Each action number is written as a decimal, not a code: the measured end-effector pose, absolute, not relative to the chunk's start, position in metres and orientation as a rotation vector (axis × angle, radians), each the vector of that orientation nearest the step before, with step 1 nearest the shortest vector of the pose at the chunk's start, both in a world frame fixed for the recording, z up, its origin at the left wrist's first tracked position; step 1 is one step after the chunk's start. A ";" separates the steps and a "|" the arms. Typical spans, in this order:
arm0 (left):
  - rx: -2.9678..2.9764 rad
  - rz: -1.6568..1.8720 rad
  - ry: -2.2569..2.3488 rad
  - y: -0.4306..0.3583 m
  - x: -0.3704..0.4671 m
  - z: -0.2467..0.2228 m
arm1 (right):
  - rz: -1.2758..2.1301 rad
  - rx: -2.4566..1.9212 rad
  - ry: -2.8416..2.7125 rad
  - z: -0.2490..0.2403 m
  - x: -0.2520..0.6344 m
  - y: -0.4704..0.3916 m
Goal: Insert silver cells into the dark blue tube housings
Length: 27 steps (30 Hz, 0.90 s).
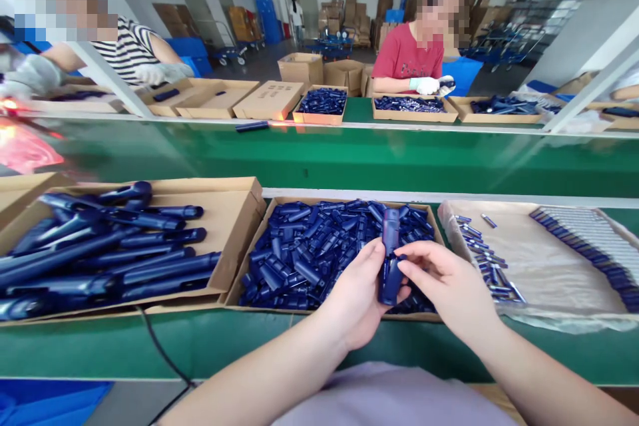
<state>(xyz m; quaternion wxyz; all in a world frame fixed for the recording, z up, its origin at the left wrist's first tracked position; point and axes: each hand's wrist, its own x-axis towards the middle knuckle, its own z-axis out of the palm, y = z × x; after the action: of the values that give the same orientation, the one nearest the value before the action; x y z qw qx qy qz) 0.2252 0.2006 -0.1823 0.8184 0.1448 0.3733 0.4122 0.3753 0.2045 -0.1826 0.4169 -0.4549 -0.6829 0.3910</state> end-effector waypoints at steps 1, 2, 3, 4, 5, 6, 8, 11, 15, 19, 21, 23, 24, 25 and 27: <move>0.302 0.879 0.797 0.200 0.225 -0.182 | 0.981 -1.146 -1.737 -0.185 0.376 0.204; 0.294 0.881 0.801 0.199 0.226 -0.183 | 0.976 -1.145 -1.767 -0.187 0.378 0.204; 0.286 0.885 0.804 0.199 0.226 -0.183 | 0.953 -1.133 -1.803 -0.188 0.380 0.204; 0.284 0.888 0.800 0.199 0.226 -0.183 | 0.903 -1.116 -1.847 -0.189 0.381 0.204; 0.283 0.890 0.791 0.198 0.226 -0.183 | 0.818 -1.095 -1.894 -0.189 0.381 0.204; 0.280 0.890 0.782 0.198 0.227 -0.183 | 0.708 -1.079 -1.935 -0.190 0.381 0.204; 0.285 0.886 0.778 0.197 0.227 -0.183 | 0.491 -1.086 -1.954 -0.193 0.377 0.204; 0.381 0.891 0.838 0.197 0.227 -0.183 | 0.431 -1.163 -1.875 -0.201 0.373 0.205; 0.528 0.901 0.867 0.197 0.224 -0.187 | 0.817 -1.118 -1.759 -0.209 0.383 0.209; 0.651 0.829 0.789 0.194 0.223 -0.191 | 1.138 -1.135 -1.659 -0.201 0.399 0.222; 0.691 0.735 0.771 0.192 0.222 -0.194 | 1.282 -1.185 -1.699 -0.195 0.404 0.236; 0.755 0.712 0.813 0.192 0.217 -0.197 | 1.356 -1.226 -1.698 -0.191 0.410 0.259; 0.815 0.748 0.866 0.194 0.211 -0.197 | 1.341 -1.249 -1.635 -0.190 0.414 0.274; 0.895 0.809 0.952 0.197 0.203 -0.198 | 1.295 -1.265 -1.538 -0.191 0.419 0.293; 1.151 0.893 1.222 0.206 0.177 -0.196 | 1.137 -1.301 -1.301 -0.197 0.432 0.335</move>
<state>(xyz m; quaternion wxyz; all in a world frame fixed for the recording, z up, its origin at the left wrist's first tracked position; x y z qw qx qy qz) 0.1766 0.2056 -0.1956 0.5812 0.4926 0.5230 0.3821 0.4324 0.3347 -0.1966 0.4703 -0.5308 -0.5308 0.4640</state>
